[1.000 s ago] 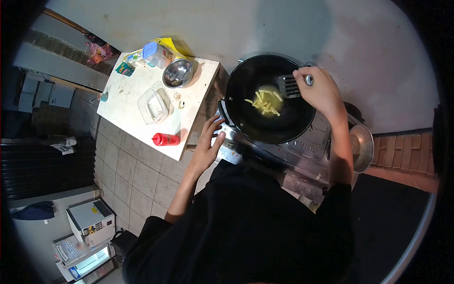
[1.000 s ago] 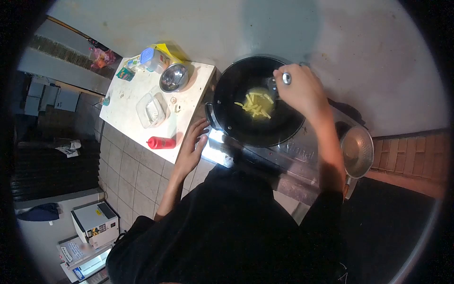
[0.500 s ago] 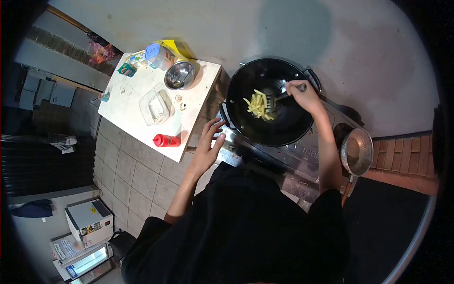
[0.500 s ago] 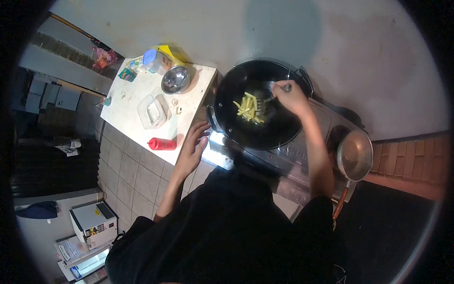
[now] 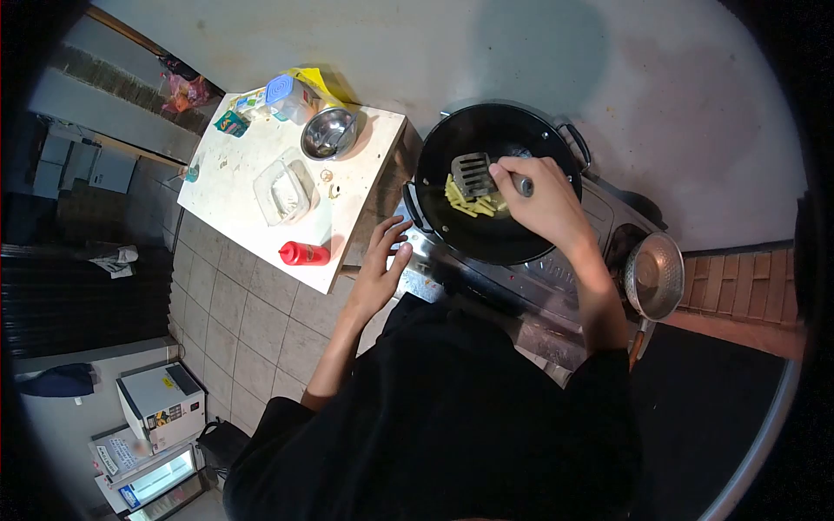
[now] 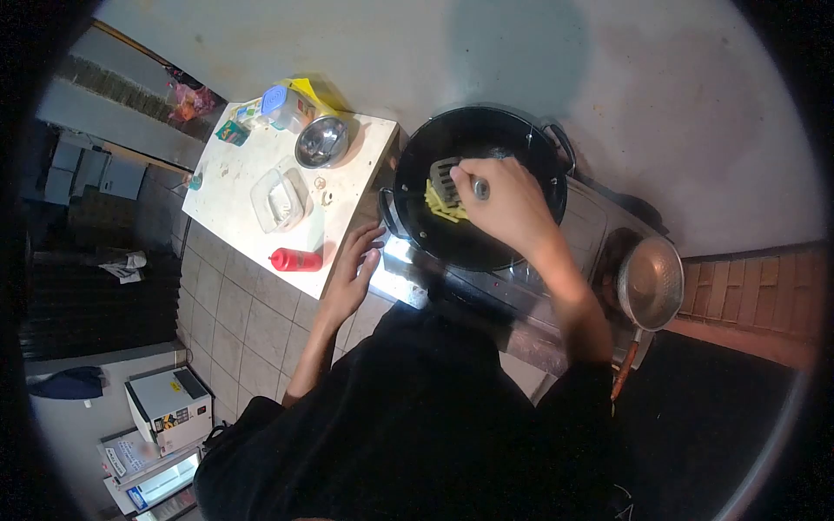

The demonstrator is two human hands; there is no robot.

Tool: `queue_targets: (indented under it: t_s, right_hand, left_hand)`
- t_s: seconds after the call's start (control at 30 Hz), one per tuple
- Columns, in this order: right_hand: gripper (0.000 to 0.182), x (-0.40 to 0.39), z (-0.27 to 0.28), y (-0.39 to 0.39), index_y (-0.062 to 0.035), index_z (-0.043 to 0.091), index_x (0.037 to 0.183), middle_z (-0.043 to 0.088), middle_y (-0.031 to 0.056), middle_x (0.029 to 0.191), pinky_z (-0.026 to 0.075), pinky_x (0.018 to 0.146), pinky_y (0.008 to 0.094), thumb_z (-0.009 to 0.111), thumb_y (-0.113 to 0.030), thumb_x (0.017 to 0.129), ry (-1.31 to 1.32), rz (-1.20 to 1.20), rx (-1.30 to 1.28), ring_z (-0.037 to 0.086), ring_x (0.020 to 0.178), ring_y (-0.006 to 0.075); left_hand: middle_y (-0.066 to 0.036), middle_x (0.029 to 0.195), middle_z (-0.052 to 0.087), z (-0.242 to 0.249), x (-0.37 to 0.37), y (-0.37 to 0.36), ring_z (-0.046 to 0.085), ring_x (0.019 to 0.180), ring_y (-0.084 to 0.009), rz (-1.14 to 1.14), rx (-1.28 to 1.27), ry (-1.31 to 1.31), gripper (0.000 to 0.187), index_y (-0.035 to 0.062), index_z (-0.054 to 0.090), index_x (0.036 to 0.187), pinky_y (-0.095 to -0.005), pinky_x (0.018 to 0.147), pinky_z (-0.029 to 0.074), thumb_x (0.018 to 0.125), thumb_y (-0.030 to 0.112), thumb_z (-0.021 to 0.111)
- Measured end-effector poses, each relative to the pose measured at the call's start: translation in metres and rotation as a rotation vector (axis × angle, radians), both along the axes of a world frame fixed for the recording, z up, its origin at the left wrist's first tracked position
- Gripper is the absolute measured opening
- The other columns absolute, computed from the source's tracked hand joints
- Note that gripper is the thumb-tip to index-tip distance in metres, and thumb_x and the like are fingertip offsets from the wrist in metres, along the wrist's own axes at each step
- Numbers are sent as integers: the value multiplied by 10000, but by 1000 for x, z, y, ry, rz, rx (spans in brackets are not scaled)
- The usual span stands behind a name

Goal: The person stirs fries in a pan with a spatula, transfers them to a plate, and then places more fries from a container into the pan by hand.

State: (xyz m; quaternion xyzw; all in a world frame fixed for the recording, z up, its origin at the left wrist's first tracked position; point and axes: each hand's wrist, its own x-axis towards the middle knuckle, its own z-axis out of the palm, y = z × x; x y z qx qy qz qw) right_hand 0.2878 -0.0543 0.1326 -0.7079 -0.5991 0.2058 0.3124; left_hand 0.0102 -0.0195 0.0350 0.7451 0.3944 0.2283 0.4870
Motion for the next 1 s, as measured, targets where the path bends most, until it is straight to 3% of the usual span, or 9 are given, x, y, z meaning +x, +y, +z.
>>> queue_targets:
  t_s: [0.07, 0.23, 0.33, 0.53, 0.63, 0.73, 0.87, 0.97, 1.0]
  right_hand:
    - [251, 4, 3, -4, -47, 735, 926, 673, 217, 824, 516, 777, 440, 604, -261, 938, -44, -70, 128, 637, 815, 431]
    - [287, 47, 3, -2, -47, 747, 932, 715, 200, 933, 513, 884, 438, 647, -314, 912, -99, -188, -49, 654, 943, 397]
    - [288, 73, -6, -1, -40, 732, 895, 699, 220, 904, 509, 856, 462, 622, -306, 921, -184, -213, -28, 650, 906, 421]
    - [288, 82, -7, 3, -23, 698, 849, 651, 253, 813, 486, 792, 502, 582, -275, 926, -160, -290, -321, 611, 858, 471]
    - [306, 92, -59, 9, -8, 681, 824, 645, 228, 752, 492, 742, 458, 589, -282, 924, -87, -189, -278, 643, 760, 409]
    - [322, 79, -95, 15, 6, 643, 795, 576, 155, 645, 450, 651, 350, 591, -281, 930, 218, -211, -91, 543, 613, 202]
    - [335, 44, -91, 15, 15, 636, 793, 577, 161, 661, 451, 653, 347, 571, -273, 951, 300, -184, 28, 553, 624, 219]
    - [308, 18, -63, 8, 1, 659, 837, 588, 218, 683, 460, 638, 386, 569, -265, 962, 240, -122, 93, 587, 627, 366]
    - [308, 11, -56, 6, 1, 659, 837, 588, 218, 683, 460, 638, 386, 569, -265, 962, 240, -124, 94, 587, 627, 366]
  left_hand:
    - [-143, 1454, 423, -1, -1, -1, 546, 1216, -272, 2, -8, -15, 413, 19, 534, 1353, -378, 1002, 465, 1026, 271, 518]
    - [-141, 1445, 427, -1, -2, -2, 543, 1206, -267, 6, -1, -15, 417, 7, 537, 1344, -379, 1006, 462, 1025, 274, 521]
    - [-143, 1445, 428, -2, -3, -3, 544, 1205, -269, 3, 8, -11, 424, 0, 539, 1338, -380, 1007, 462, 1024, 284, 522]
    - [-132, 1450, 451, 4, -2, -4, 480, 1330, -280, 1, -24, 24, 404, 29, 524, 1364, -378, 1077, 416, 1044, 268, 463]
    - [-133, 1445, 458, 2, -2, -4, 465, 1343, -287, -3, 38, 46, 397, 33, 531, 1358, -381, 1083, 407, 1043, 267, 468]
    - [-158, 1422, 463, -4, -4, -1, 462, 1332, -327, 9, 56, 35, 396, 26, 556, 1328, -390, 1092, 381, 1008, 258, 544]
    - [-156, 1339, 520, -3, -5, 1, 485, 1297, -329, 52, 100, 7, 343, 23, 588, 1277, -394, 1094, 369, 952, 128, 550]
    - [-148, 1177, 576, -4, -7, 4, 544, 1173, -300, 114, 186, 17, 366, 1, 621, 1191, -380, 1034, 413, 847, -12, 496]
    - [-140, 1104, 573, 1, -5, 4, 556, 1089, -275, 144, 198, -1, 385, -7, 629, 1152, -361, 981, 434, 807, -43, 464]
